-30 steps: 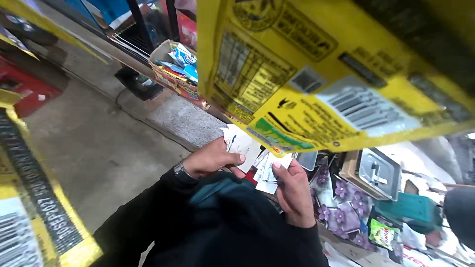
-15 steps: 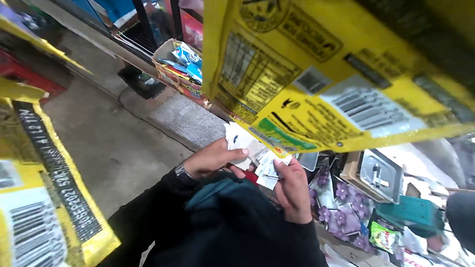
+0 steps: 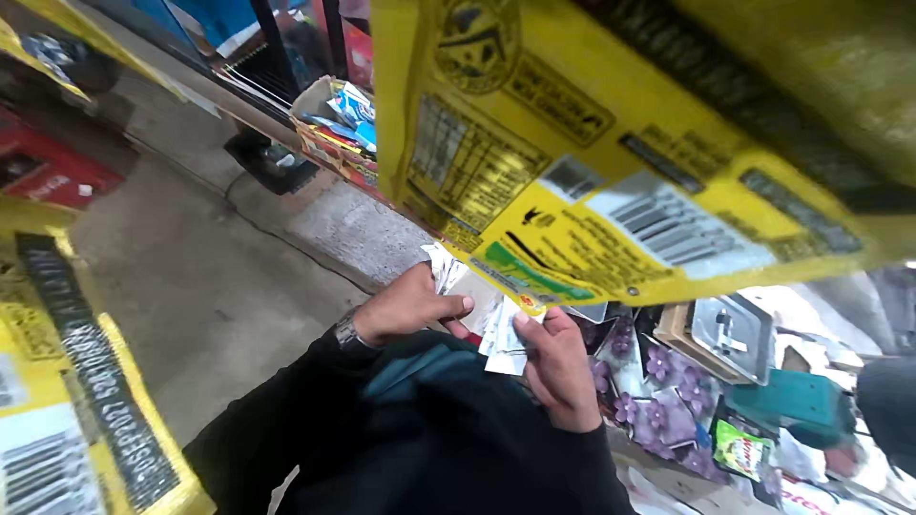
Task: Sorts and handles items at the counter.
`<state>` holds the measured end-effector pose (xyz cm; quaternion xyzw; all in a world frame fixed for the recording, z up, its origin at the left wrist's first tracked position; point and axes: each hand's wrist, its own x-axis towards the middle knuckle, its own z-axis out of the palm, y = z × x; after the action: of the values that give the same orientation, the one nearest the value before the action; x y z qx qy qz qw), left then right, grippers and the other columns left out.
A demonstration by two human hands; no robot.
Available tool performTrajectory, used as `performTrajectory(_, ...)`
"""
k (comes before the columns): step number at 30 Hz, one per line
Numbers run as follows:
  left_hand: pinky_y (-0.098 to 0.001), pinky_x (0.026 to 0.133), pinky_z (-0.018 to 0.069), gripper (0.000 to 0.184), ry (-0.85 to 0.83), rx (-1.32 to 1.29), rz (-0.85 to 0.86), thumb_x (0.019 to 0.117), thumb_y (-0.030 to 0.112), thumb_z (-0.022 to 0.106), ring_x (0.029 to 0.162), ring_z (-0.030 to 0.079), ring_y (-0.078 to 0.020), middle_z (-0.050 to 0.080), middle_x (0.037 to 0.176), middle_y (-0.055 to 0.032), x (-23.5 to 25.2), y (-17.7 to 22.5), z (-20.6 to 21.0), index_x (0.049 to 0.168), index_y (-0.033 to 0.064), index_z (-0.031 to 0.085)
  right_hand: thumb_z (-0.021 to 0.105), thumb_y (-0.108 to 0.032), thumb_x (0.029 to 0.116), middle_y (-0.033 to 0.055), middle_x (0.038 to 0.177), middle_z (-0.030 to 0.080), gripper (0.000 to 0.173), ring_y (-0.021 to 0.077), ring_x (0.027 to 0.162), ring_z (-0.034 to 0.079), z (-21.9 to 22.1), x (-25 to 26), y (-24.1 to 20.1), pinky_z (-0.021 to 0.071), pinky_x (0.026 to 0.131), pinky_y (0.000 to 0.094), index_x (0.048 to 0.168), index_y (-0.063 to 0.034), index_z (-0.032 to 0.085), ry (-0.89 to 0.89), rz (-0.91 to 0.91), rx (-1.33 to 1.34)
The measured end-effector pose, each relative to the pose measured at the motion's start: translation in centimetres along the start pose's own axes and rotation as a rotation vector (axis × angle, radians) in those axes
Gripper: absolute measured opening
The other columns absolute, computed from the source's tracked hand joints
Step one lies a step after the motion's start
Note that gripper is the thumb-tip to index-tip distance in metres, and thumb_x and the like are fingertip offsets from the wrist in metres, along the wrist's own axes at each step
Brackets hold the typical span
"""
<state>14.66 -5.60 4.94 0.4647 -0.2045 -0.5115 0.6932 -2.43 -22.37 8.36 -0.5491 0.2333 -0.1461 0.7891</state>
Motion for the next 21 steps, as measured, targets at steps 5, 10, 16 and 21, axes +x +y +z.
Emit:
performTrajectory(5,-0.0385,0.069,0.0669,0.027,0.006,0.067,0.013,0.0928,-0.003,0.069,0.075,0.076,-0.0252,0.075,0.097,-0.0156,0.0,-0.4,0.8,0.120,-0.0011,0.064,0.065,0.002,0.0962,0.0230,0.104,0.071,0.026,0.0267,0.089,0.073,0.3,0.2,1.0,0.0631,0.085,0.0458,0.120,0.0106,0.061,-0.051,0.013,-0.021)
performTrajectory(10,-0.0439,0.074,0.0668,0.029,-0.010,-0.089,0.018,0.1027,0.005,0.058,0.091,0.076,-0.0337,0.072,0.113,-0.0208,-0.1,0.0,0.4,0.131,0.0007,0.056,0.057,0.004,0.0976,0.0205,0.100,0.071,0.022,0.0264,0.087,0.074,-1.3,0.7,0.3,0.0637,0.083,0.0474,0.119,0.0082,0.057,0.109,-0.066,0.063)
performTrajectory(16,-0.0499,0.085,0.0641,0.033,-0.073,-0.247,-0.042,0.1100,0.012,0.040,0.106,0.072,-0.0419,0.066,0.126,-0.0277,-0.3,0.7,-0.5,0.139,0.0009,0.049,0.053,0.001,0.1005,0.0189,0.099,0.071,0.021,0.0243,0.086,0.074,-3.1,0.3,-1.1,0.0642,0.082,0.0454,0.121,0.0060,0.055,0.214,-0.110,0.075)
performTrajectory(21,-0.0565,0.096,0.0582,0.040,-0.114,-0.372,-0.060,0.1101,0.017,0.029,0.117,0.065,-0.0462,0.059,0.135,-0.0313,-0.2,0.4,-0.5,0.140,-0.0028,0.048,0.054,0.002,0.0996,0.0193,0.099,0.071,0.020,0.0246,0.088,0.074,-2.8,-0.2,-1.0,0.0639,0.083,0.0451,0.119,0.0063,0.056,0.200,-0.119,0.086)
